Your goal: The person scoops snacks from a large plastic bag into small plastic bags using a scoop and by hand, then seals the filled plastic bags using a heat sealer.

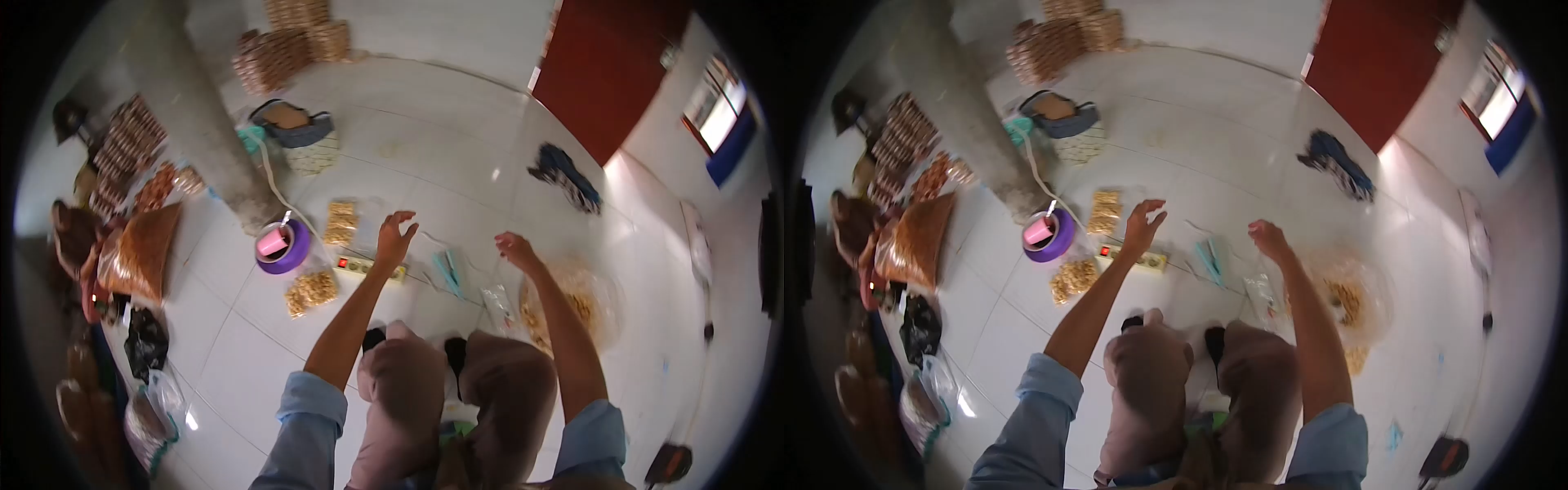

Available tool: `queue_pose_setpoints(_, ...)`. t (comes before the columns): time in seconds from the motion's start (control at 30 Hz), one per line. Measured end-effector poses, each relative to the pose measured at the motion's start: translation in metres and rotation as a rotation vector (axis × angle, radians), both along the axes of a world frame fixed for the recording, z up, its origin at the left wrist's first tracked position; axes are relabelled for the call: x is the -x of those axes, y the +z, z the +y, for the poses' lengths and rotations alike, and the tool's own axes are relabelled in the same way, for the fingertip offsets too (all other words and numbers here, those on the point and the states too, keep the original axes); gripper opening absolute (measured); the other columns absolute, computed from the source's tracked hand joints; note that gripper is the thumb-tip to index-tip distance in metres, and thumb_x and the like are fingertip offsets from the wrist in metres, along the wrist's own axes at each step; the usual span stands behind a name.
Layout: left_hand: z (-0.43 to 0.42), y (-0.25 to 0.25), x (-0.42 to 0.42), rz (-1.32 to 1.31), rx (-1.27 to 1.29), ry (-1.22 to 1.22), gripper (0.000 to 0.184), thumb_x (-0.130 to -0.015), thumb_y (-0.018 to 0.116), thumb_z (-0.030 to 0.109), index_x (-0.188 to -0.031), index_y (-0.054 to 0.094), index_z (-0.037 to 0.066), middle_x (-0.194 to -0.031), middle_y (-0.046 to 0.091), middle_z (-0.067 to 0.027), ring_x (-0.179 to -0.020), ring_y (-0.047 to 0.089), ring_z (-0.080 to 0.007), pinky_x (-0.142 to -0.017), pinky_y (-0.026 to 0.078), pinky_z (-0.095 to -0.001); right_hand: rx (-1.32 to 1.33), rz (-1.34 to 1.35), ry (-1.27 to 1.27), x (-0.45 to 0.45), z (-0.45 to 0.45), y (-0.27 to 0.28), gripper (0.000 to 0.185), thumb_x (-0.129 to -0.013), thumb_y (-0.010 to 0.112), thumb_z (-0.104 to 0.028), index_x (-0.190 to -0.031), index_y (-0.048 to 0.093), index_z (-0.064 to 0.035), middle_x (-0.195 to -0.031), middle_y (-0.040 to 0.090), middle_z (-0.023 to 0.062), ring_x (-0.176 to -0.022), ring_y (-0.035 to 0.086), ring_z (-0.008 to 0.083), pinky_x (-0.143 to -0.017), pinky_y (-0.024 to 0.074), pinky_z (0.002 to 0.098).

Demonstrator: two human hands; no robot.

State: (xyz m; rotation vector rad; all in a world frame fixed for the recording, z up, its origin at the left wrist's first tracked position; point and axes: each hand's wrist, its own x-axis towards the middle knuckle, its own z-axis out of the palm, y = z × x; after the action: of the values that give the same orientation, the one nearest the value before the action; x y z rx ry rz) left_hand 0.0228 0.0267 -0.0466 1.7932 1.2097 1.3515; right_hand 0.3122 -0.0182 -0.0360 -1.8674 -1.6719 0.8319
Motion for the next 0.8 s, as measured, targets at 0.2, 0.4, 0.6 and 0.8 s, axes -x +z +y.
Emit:
queue_pose_setpoints(0.2,-0.022,0.017,-0.117,0.103,0.071,-0.388,0.025,-0.076,0.063,0.015,-0.098,0.057,0.007,-0.097,0.058,-0.0105,-0.094,0.054,-0.0237,-0.083,0.043,-0.0354,-0.049,0.057,-0.265,-0.104,-0.072,-0.012,0.022,-0.078,0.055,-0.018,-0.096,0.061,-0.0056,-0.078,0.064,0.011,-0.067,0.062,0.0213,-0.067,0.0485,0.0326)
queue_pose_setpoints(0.4,-0.02,-0.086,-0.184,0.389,0.241,-0.678,0.035,-0.075,0.066,0.019,-0.106,0.055,0.008,-0.105,0.053,-0.011,-0.106,0.048,-0.0249,-0.088,0.04,-0.038,-0.149,0.099,-0.292,-0.124,-0.093,-0.164,0.02,-0.076,0.058,-0.01,-0.096,0.06,-0.0066,-0.09,0.061,0.0142,-0.082,0.059,0.0278,-0.074,0.0467,0.0348)
queue_pose_setpoints(0.6,-0.065,-0.22,-0.202,0.707,0.014,-0.861,0.052,-0.066,0.07,0.014,-0.114,0.05,0.012,-0.126,0.037,-0.0083,-0.117,0.034,-0.0299,-0.097,0.033,-0.0407,0.005,-0.477,-0.111,-0.044,-0.147,-0.246,0.076,-0.072,0.067,-0.029,-0.133,0.028,-0.0058,-0.132,0.028,0.0198,-0.124,0.025,0.0364,-0.1,0.021,0.0524)
queue_pose_setpoints(0.8,-0.037,-0.249,-0.223,0.769,-0.154,-0.609,0.056,-0.061,0.067,0.009,-0.114,0.05,0.013,-0.124,0.04,-0.006,-0.113,0.039,-0.0266,-0.095,0.035,-0.0392,-0.081,-0.591,-0.134,-0.056,-0.091,-0.272,0.073,-0.074,0.064,-0.029,-0.133,0.028,-0.0064,-0.134,0.026,0.0188,-0.125,0.023,0.0364,-0.101,0.0196,0.0525)
